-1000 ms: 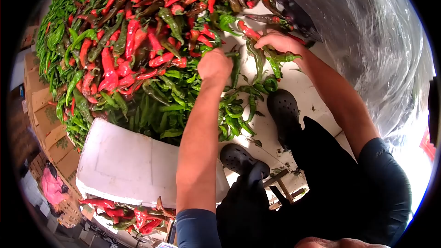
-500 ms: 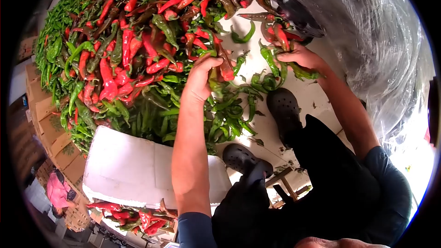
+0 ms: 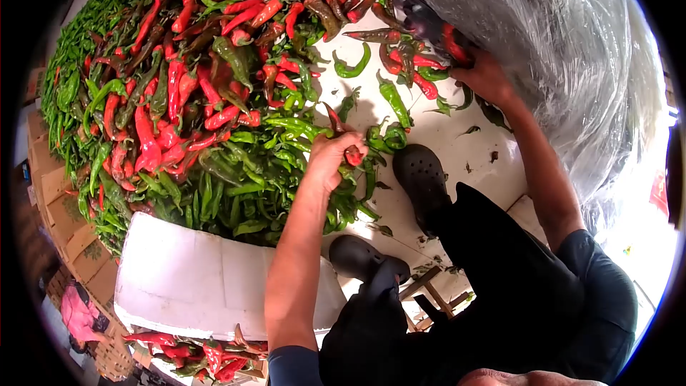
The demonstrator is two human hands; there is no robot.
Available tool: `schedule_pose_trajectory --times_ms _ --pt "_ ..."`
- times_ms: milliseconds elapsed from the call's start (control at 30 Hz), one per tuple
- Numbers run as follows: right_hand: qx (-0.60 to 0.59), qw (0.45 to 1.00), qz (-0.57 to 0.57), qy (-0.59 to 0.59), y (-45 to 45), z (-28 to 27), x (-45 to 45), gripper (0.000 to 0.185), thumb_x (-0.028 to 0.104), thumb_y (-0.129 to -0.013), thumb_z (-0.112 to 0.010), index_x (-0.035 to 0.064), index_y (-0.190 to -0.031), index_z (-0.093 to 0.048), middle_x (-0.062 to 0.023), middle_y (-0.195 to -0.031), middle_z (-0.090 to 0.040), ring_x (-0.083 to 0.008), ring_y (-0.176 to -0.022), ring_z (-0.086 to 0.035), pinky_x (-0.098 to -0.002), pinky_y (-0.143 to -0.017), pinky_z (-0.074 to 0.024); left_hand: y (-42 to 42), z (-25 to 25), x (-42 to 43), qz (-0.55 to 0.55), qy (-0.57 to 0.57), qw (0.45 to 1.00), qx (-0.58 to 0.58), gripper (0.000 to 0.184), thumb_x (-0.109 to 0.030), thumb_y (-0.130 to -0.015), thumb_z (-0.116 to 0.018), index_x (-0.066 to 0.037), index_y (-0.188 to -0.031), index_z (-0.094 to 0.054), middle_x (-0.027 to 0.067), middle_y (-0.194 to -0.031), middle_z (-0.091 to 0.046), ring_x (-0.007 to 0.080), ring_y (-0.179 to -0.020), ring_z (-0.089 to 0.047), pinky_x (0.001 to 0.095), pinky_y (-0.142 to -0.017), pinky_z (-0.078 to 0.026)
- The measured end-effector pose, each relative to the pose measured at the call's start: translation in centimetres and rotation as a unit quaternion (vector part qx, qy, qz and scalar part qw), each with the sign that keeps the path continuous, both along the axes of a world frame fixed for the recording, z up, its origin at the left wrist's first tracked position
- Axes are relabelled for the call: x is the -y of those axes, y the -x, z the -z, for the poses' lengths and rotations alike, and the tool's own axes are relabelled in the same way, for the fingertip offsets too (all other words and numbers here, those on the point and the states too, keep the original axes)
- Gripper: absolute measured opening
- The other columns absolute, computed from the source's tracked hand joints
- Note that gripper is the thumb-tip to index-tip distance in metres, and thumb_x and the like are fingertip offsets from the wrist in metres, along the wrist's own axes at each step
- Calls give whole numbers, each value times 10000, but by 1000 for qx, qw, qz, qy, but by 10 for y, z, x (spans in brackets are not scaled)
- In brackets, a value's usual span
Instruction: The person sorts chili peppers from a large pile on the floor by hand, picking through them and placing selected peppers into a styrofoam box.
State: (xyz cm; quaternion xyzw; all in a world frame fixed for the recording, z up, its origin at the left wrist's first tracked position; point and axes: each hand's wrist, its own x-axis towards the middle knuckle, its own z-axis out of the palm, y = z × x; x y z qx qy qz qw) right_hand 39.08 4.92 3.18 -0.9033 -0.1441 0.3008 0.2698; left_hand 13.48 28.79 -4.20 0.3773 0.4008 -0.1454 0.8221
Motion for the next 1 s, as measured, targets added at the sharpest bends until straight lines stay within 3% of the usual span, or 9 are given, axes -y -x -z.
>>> schedule_pose_trajectory --times_ms 233,367,433,500,600,733,833,867,1000 --pt "20 999 -27 -26 -11 32 -14 520 162 -742 -698 -83 -1188 -589 -151 -992 -661 -200 -900 -617 -348 -822 -507 -60 -11 20 -47 -52 997 32 585 9 -837 -608 -4 -1411 -495 176 -1237 -625 226 -888 -708 318 -697 -578" --pt "-6 999 -5 -38 -15 24 -15 575 164 -714 -722 -71 -1222 -591 -158 -1027 -675 -220 -925 -635 -361 -837 -508 -127 -32 10 83 -162 981 69 726 36 -804 -627 -58 -1492 -414 115 -1032 -671 176 -764 -660 323 -587 -540" --pt "4 999 -14 -40 -13 23 -12 602 167 -714 -730 -66 -1250 -585 -185 -1082 -680 -239 -969 -644 -371 -866 -503 -160 -26 10 193 -327 923 58 821 -42 -779 -684 -86 -1534 -365 139 -1035 -694 202 -731 -673 347 -615 -550" --pt "-77 997 3 -16 -12 7 -18 645 165 -730 -721 -68 -1305 -547 -237 -1191 -645 -285 -1082 -626 -382 -937 -481 -192 -4 7 372 -546 748 63 923 -168 -774 -702 -97 -1582 -262 192 -1175 -688 289 -894 -716 386 -797 -568" --pt "-36 999 -25 -32 0 30 -28 705 158 -757 -695 -78 -1383 -473 -297 -1323 -568 -331 -1231 -565 -382 -1029 -438 -217 -1 21 412 -482 769 -81 956 -274 -784 -682 -97 -1594 -205 216 -1308 -633 343 -1120 -663 389 -978 -510" --pt "-35 998 -56 22 1 61 -41 767 143 -791 -648 -87 -1466 -365 -336 -1405 -489 -363 -1315 -509 -373 -1077 -415 -209 9 28 398 -457 793 -68 1018 -303 -806 -652 -64 -1599 -60 253 -1274 -639 358 -1169 -636 391 -998 -509" --pt "-55 992 -95 63 -10 55 -60 617 181 -822 -624 -28 -1388 -491 -283 -1276 -610 -378 -1193 -604 -421 -998 -479 -211 7 23 340 -361 866 -65 946 -251 -793 -662 -44 -1580 -180 271 -1259 -640 364 -1129 -657 414 -906 -539" --pt "-81 986 -109 93 -14 57 -67 592 187 -824 -626 -31 -1364 -517 -281 -1270 -615 -378 -1194 -605 -422 -997 -481 -210 54 24 278 -331 901 -33 892 -161 -766 -662 -31 -1554 -265 241 -1214 -658 341 -1039 -679 404 -853 -549" --pt "-47 985 -115 118 -16 94 -62 461 208 -809 -651 -48 -1193 -648 -263 -1215 -652 -360 -1179 -621 -422 -981 -486 -187 68 43 66 -157 985 -3 631 82 -734 -542 0 -1346 -409 164 -1007 -590 313 -721 -617 422 -536 -578"
